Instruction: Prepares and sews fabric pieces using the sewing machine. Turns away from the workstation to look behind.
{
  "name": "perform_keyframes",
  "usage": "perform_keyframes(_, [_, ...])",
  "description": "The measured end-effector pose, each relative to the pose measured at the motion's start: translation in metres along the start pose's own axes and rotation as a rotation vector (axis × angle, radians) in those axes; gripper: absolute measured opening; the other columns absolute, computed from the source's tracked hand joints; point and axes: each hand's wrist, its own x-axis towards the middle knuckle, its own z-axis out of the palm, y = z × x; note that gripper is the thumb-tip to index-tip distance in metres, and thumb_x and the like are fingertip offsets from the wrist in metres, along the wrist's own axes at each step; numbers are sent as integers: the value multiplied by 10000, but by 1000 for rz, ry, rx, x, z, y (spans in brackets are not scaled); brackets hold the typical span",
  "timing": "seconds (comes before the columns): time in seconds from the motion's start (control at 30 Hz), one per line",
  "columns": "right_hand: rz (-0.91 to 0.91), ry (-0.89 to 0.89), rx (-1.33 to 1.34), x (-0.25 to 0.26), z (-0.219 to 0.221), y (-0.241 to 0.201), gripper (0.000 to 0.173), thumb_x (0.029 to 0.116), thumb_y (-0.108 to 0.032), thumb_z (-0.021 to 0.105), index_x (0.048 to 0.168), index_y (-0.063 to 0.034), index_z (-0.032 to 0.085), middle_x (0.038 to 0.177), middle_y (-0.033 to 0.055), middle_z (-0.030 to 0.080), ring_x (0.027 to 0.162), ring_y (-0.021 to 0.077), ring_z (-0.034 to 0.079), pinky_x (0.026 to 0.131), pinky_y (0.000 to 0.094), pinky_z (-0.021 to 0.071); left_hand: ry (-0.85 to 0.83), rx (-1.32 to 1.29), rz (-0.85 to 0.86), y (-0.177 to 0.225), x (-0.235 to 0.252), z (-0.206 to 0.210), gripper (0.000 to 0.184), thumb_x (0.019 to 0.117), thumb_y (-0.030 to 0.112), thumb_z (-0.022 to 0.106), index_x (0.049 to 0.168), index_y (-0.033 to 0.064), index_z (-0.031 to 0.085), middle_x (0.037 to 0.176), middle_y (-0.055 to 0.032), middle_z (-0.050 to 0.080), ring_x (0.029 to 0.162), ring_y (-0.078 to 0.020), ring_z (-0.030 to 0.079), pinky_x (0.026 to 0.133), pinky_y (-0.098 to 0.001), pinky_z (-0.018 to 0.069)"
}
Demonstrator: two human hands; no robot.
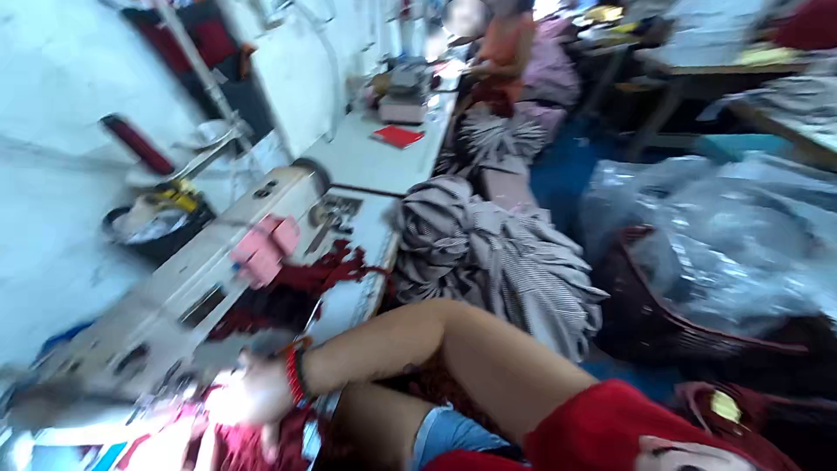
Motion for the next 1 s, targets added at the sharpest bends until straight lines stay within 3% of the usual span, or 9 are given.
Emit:
perform_keyframes(0.07, [-86,-24,-37,0,-1,5,797,744,-386,919,1394,-52,600,1440,141,588,1410,380,464,1111,707,330,64,-41,-6,-2,3,8,379,993,311,523,968,9,749,1055,-189,729,1099,-367,667,1038,-566,458])
perform_keyframes(0.1, [-118,-54,-42,0,-2,8,844,737,-424,916,1408,-38,580,1457,157,570,1421,393,447,1096,706,342,61,-57,-43,1,2,8,379,990,309,523,968,6,750,1062,-186,731,1106,-365,666,1040,-568,456])
perform_keyframes(0.2, [-138,-77,-18,1,0,11,840,754,-430,901,1434,-59,577,1502,143,547,1453,399,412,1089,715,339,12,-75,-145,5,0,4,330,1002,279,552,1015,18,752,1097,-169,729,1147,-347,653,1055,-565,452])
perform_keyframes(0.37, [-103,-75,-59,7,8,11,914,689,-534,907,1439,-139,565,1357,105,644,1261,419,560,1037,750,361,53,-6,-195,5,-4,1,227,978,279,596,987,123,761,1105,-75,722,1174,-320,607,1032,-622,401])
perform_keyframes(0.5, [-74,-122,-69,8,5,9,950,695,-593,880,1475,-173,538,1389,56,628,1295,378,536,1057,730,332,63,-1,-226,6,-6,4,226,987,299,574,987,167,758,1084,-22,722,1171,-275,608,1043,-644,370])
perform_keyframes(0.6, [-68,-151,-68,9,6,10,940,711,-588,875,1487,-190,525,1490,19,560,1347,372,500,1050,749,323,61,10,-246,8,-5,4,223,992,295,578,975,163,757,1071,-27,719,1155,-275,605,1037,-631,362])
perform_keyframes(0.77, [-37,-203,-97,12,3,11,984,726,-643,839,1527,-202,477,1494,34,550,1362,375,480,1069,748,297,41,14,-292,11,-3,2,231,1007,288,561,1001,156,750,1099,-42,704,1178,-293,584,1039,-643,355])
perform_keyframes(0.9, [-23,-227,-88,16,3,14,994,740,-662,816,1553,-215,458,1575,14,473,1429,379,409,1086,758,261,15,47,-311,10,-1,-2,231,1012,287,558,1026,149,744,1110,-64,691,1163,-314,580,1019,-657,342])
perform_keyframes(1.0, [-4,-241,-70,21,-2,13,992,721,-639,846,1531,-203,476,1564,26,481,1406,373,438,1075,765,269,-42,45,-336,12,4,-10,238,1020,285,566,1047,120,736,1129,-99,683,1182,-335,586,1034,-663,369])
